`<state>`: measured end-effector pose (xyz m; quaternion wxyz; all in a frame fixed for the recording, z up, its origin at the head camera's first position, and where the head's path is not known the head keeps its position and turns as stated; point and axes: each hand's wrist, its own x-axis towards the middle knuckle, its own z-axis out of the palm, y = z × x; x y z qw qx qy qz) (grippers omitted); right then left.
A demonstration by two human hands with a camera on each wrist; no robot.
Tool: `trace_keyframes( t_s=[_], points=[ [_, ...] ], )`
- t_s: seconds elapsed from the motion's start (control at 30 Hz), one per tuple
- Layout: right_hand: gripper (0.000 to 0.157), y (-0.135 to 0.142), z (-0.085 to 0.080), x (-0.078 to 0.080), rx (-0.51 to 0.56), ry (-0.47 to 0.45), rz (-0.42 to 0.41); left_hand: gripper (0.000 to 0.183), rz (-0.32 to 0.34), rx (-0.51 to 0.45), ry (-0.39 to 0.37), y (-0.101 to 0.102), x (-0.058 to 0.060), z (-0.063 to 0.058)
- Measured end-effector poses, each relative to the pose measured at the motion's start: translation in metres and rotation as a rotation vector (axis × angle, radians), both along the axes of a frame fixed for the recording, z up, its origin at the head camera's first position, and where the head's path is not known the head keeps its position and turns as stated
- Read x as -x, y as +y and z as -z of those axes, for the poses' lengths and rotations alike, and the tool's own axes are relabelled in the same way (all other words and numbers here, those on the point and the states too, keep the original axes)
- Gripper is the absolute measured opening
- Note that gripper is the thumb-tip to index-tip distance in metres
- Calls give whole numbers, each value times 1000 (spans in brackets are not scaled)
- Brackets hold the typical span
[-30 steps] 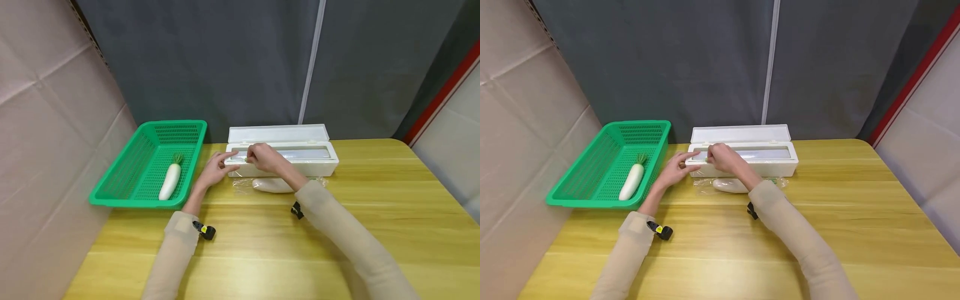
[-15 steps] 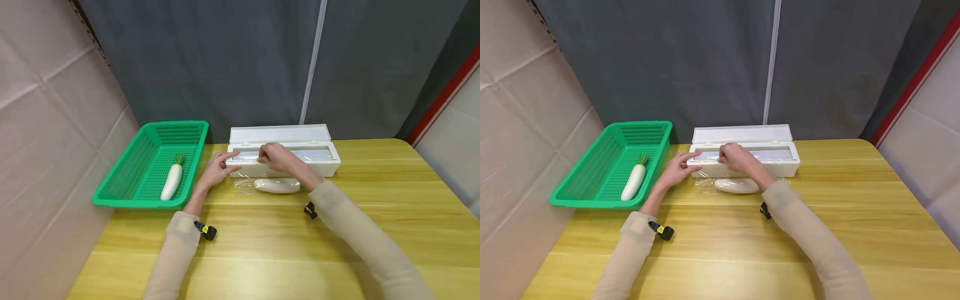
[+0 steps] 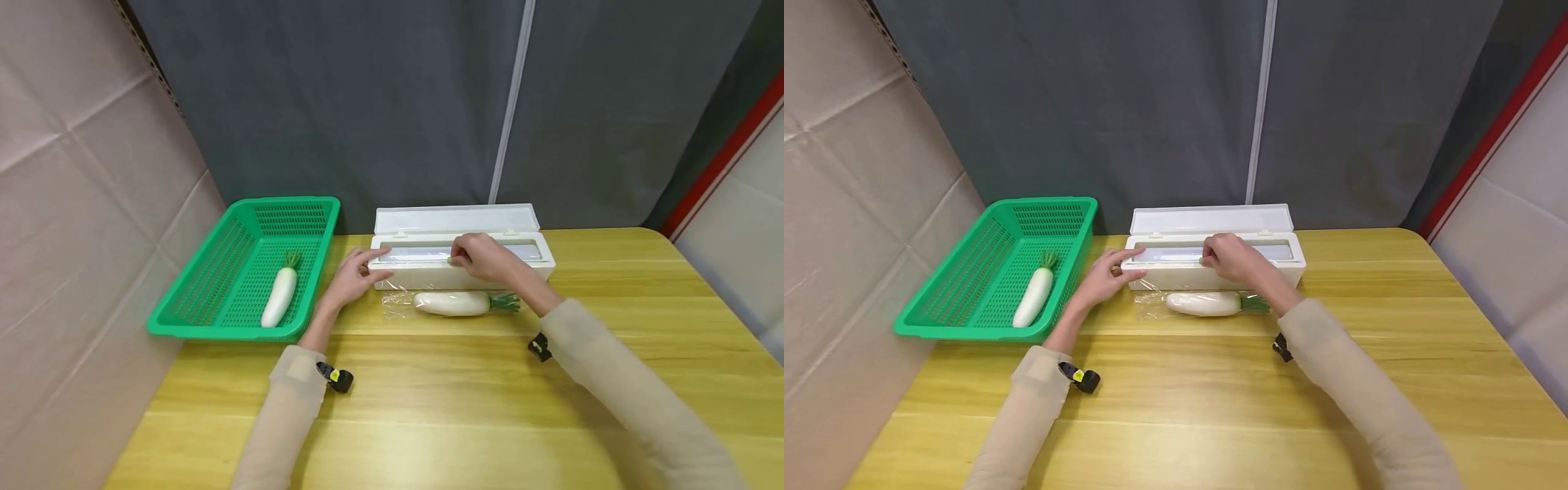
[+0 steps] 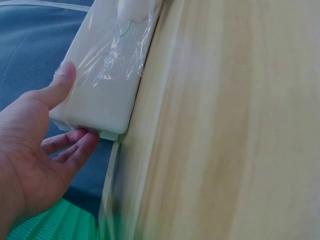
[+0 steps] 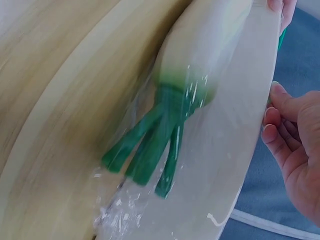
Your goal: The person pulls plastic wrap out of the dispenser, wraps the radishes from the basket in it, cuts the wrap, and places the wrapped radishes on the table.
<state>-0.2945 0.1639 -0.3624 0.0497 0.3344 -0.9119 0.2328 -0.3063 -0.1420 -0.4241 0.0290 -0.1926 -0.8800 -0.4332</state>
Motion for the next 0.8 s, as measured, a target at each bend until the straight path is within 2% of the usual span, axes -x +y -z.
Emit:
trace_keyframes(
  t_s=[0.8],
  points=[
    [4, 19, 3, -1, -1, 35, -8, 55, 11, 4, 5, 0, 0, 0]
  ],
)
